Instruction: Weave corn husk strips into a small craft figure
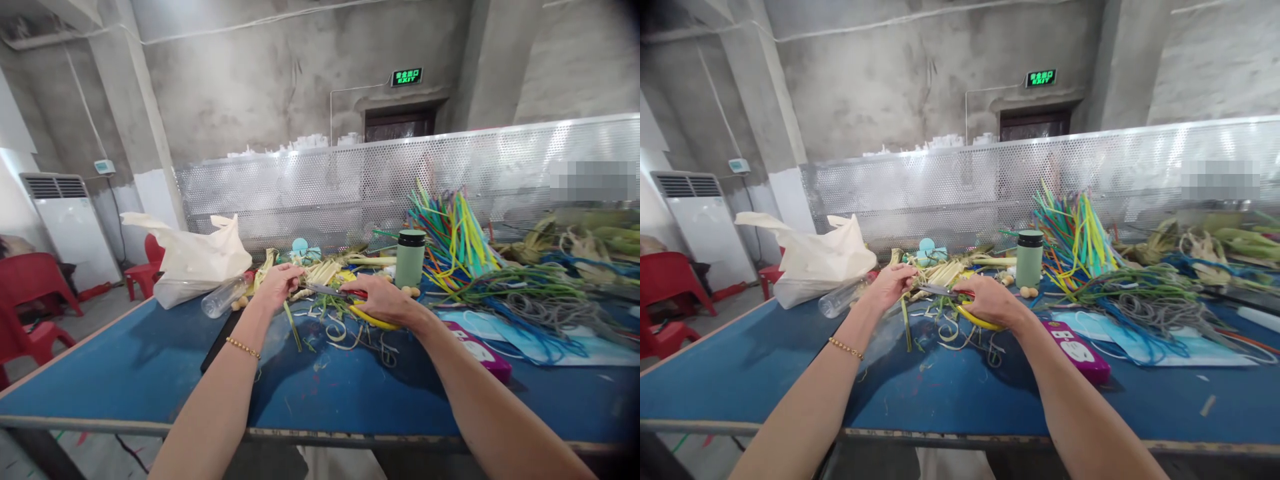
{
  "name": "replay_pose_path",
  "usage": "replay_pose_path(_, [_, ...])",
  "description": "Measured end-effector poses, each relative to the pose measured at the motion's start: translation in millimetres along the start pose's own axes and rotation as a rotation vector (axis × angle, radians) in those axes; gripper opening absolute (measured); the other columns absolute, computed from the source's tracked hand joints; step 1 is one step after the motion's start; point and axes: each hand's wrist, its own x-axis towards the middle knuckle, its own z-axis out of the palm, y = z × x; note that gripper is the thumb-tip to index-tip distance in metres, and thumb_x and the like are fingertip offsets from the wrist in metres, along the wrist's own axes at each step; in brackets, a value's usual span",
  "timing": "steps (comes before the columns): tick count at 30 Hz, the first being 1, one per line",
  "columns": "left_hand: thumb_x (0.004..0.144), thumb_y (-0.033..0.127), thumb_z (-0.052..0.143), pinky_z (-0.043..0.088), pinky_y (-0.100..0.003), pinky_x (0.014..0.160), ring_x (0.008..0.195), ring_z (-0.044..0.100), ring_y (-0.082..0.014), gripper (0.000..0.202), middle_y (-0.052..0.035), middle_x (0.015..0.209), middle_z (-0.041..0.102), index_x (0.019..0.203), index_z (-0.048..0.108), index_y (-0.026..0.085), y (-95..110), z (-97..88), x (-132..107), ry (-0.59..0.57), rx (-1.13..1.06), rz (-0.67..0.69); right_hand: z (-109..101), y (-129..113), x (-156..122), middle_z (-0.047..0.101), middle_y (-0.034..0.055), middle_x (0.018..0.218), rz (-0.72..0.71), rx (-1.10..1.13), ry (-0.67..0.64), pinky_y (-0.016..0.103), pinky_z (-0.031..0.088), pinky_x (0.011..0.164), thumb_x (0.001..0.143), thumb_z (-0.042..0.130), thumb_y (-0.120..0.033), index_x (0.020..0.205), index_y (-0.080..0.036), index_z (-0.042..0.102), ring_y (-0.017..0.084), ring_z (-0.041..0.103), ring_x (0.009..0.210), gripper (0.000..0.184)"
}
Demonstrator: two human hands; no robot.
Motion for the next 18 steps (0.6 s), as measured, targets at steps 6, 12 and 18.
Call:
replay_pose_path(6, [0.055, 0.02, 0.08, 0.025, -0.02, 0.042, 0.047, 0.044, -0.0046, 0.023, -0.0018, 0.061, 0.057, 0.065, 0.062, 0.01, 1, 1.4, -1, 0.007, -0.001, -0.011, 0, 2, 2, 0.074, 0.007, 0.105, -0.006, 0.0, -0.01, 0.032, 0.048, 0.086, 0.073, 0.064, -0.024, 0.113, -0.022, 0.074, 0.022, 0.066, 0.093, 0.041])
replay_pose_path(12, [0.058, 0.019, 0.077, 0.024, -0.02, 0.041, 0.048, 0.042, -0.0049, 0.019, -0.0033, 0.061, 0.057, 0.064, 0.062, 0.009, 1, -1.9, 0, -0.009, -0.036, -0.01, -3, 6, 2, 0.075, 0.0054, 0.108, -0.007, 0.085, -0.116, 0.03, 0.048, 0.084, 0.075, 0.064, -0.031, 0.112, -0.023, 0.075, 0.022, 0.067, 0.094, 0.039])
replay_pose_path(18, [0.06, 0.013, 0.071, 0.026, -0.019, 0.04, 0.048, 0.043, -0.005, 0.013, -0.0032, 0.062, 0.057, 0.068, 0.062, 0.008, 4, -7.0, 2, 0.017, -0.174, -0.068, -12, 21, -3, 0.073, 0.0073, 0.104, 0.128, 0.133, -0.078, 0.031, 0.048, 0.078, 0.073, 0.062, -0.031, 0.115, -0.018, 0.073, 0.022, 0.064, 0.088, 0.045])
